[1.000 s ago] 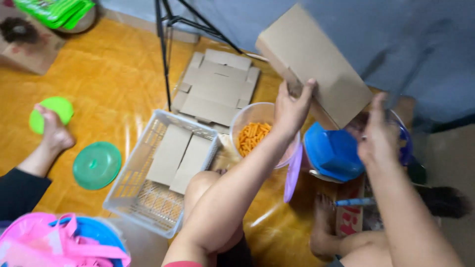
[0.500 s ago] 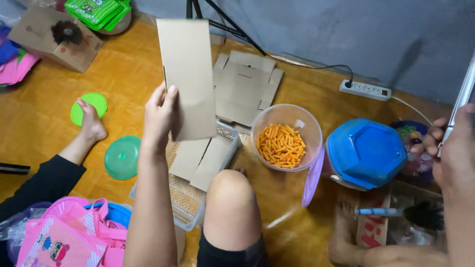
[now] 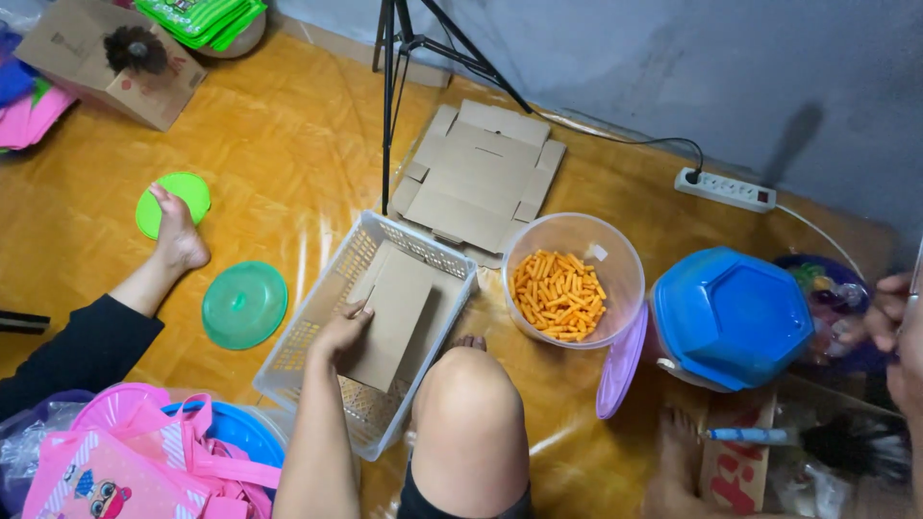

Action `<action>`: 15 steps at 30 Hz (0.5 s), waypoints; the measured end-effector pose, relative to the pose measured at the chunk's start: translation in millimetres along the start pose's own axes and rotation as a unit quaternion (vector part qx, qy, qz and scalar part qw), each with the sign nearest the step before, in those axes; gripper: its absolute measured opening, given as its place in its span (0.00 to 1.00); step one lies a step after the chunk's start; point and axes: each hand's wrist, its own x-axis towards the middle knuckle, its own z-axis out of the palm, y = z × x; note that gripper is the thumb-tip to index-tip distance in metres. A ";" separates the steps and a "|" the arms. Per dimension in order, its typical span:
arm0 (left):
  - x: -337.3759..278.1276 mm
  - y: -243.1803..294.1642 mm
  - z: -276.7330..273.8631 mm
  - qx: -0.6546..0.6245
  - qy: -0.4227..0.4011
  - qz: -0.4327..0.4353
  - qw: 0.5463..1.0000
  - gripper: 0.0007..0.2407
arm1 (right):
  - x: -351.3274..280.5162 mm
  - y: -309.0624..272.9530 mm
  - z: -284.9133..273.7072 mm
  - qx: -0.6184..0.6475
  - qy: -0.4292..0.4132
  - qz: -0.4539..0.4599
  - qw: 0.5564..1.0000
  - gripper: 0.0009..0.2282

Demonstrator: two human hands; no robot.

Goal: Packaging snack sticks into small cardboard boxes and assembling the boxes by hand.

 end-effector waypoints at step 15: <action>54.4 -21.5 77.8 0.005 -0.005 0.071 0.997 0.19 | -24.6 -71.3 38.7 -0.055 0.022 0.060 0.996 0.20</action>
